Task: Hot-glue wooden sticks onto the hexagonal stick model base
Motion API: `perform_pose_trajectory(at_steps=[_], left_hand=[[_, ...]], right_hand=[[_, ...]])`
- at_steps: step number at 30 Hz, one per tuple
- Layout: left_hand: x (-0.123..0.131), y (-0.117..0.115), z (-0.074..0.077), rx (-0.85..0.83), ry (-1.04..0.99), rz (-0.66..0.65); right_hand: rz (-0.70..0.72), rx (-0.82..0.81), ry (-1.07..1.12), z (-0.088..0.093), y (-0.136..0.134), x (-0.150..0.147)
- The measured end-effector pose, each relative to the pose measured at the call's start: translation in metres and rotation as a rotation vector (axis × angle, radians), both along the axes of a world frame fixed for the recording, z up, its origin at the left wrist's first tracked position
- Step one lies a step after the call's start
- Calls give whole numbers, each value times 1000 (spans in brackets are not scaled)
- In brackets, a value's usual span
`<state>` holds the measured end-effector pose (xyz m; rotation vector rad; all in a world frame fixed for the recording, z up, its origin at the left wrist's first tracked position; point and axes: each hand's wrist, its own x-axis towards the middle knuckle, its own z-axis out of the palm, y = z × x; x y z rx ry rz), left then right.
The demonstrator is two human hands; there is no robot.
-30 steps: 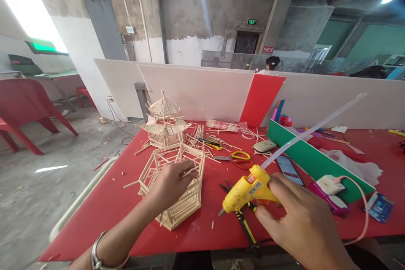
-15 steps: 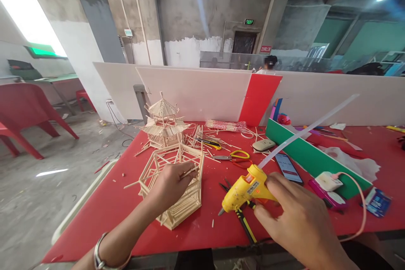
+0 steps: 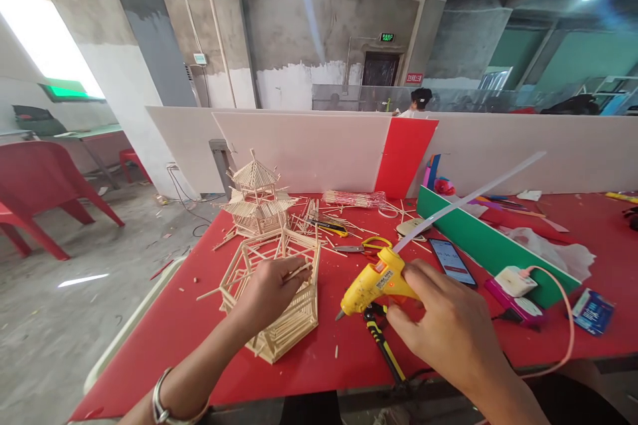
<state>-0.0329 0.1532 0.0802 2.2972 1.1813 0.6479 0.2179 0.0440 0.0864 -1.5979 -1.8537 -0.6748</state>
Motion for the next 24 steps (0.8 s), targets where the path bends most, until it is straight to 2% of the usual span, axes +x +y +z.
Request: perform_pose_trajectory(at_steps=[8,19,24], left_hand=[[0,0,0,4,-14,0],[-6,4,-8,-29,-87,20],[-7,4,-7,-147,-177,74]], right_hand=[[-100,-101,22,-4,31,-11],[-69,-103,-20,-8,59,-24],[5,-76,-83,-7,72,-22]])
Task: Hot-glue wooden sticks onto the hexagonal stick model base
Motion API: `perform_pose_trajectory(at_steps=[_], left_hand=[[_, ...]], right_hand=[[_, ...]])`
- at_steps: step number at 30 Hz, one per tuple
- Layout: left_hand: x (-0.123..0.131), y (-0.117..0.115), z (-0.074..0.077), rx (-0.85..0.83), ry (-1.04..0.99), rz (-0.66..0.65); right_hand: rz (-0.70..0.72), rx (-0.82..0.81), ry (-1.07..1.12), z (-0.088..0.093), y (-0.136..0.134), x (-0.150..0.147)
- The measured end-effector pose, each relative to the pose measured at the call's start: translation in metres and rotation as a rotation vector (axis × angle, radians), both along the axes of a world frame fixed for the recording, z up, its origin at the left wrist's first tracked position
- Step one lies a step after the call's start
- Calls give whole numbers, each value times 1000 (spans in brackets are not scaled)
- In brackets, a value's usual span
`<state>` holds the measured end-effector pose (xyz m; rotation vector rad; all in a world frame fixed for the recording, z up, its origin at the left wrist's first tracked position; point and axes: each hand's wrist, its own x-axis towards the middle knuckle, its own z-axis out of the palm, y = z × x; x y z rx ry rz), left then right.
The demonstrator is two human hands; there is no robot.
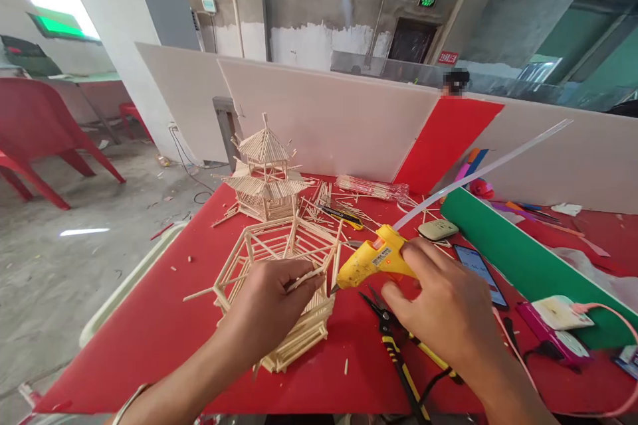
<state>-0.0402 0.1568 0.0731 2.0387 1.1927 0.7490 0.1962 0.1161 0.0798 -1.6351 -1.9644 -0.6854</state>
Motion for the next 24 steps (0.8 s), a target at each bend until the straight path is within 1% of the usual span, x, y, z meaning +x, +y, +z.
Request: perform_pose_trajectory(at_steps=[4,6,10,13,16,20,24], left_hand=[[0,1,0,-5,-56,3],[0,1,-1,25,-95,5],[1,1,-6,109,-139,28],[-1,1,-9,131,-155,0],[-2,2,-10,116,-147,-25],[-2,2,-10,65,-136,-33],[-1,2,-10,26,-147,-37]], right_hand=[[58,40,-83,1,8,6],[83,53,-118,0,10,10],[121,26,-170,0,12,16],[137,25,-202,0,13,18],[170,26,-211,1,16,17],[228,-10,-195,1,23,17],[254,-40,-214,1,26,21]])
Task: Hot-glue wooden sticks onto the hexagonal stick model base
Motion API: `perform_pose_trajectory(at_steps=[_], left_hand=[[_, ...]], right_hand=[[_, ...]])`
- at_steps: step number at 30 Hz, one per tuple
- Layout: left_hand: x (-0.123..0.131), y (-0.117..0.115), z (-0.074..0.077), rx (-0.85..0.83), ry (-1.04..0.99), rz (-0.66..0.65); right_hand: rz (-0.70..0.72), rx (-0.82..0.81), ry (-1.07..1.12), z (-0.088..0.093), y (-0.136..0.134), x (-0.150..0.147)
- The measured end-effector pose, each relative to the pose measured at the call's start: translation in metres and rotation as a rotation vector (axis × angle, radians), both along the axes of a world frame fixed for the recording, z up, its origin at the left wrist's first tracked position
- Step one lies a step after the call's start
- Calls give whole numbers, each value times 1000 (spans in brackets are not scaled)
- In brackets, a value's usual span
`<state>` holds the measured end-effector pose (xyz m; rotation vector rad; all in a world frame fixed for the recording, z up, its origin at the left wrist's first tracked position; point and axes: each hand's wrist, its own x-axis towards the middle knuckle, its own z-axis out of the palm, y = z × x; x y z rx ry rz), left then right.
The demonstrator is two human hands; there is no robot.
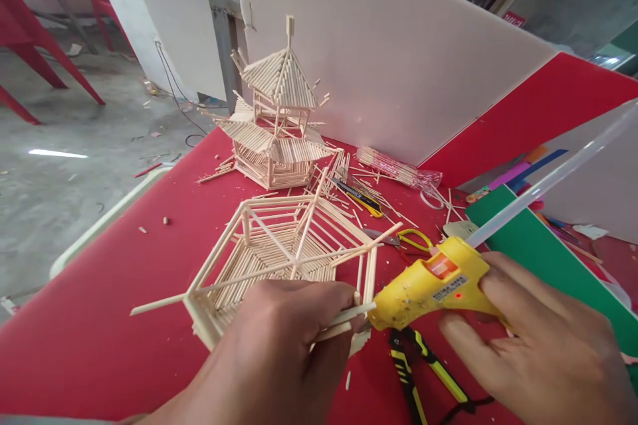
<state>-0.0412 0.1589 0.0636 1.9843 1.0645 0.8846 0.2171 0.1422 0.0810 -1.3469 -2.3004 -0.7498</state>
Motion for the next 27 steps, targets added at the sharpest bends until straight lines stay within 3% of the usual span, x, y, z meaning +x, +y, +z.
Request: perform_pose_trajectory(at_steps=[27], left_hand=[[-1,-1,-1,-92,-33,-35]], right_hand=[[29,11,-11,6,1,0]])
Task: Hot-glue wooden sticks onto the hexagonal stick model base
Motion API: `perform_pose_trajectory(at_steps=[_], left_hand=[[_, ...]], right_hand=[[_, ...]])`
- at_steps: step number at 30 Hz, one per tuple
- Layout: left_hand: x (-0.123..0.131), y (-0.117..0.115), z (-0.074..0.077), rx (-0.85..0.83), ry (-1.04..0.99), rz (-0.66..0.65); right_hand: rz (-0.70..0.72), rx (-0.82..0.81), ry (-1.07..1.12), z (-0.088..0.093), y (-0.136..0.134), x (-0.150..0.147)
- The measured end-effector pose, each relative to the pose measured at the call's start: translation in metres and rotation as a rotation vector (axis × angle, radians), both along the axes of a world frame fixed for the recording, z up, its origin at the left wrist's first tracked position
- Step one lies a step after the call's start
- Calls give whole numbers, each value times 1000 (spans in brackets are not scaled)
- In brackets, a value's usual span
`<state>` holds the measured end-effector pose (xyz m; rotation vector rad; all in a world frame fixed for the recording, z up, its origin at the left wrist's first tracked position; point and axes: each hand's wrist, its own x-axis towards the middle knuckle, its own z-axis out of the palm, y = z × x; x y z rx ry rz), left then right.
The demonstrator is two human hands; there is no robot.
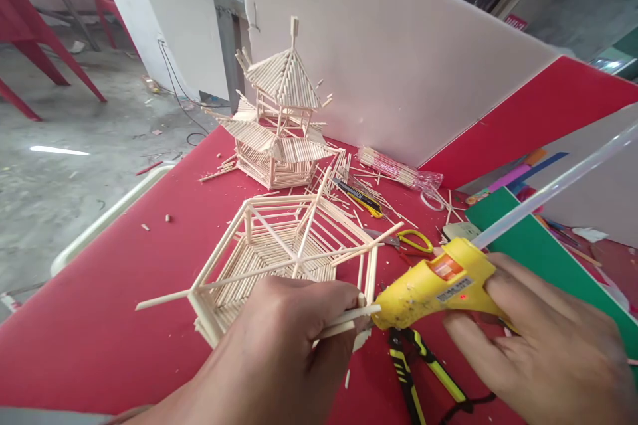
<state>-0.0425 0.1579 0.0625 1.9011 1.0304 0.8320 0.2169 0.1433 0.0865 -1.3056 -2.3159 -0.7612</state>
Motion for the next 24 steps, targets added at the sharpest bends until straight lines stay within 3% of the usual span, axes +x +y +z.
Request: perform_pose_trajectory(at_steps=[14,24], left_hand=[[2,0,1,41,28,-75],[5,2,9,12,149,-39]], right_hand=[[-93,100,35,-1,-4,0],[-124,25,161,-9,-17,1]])
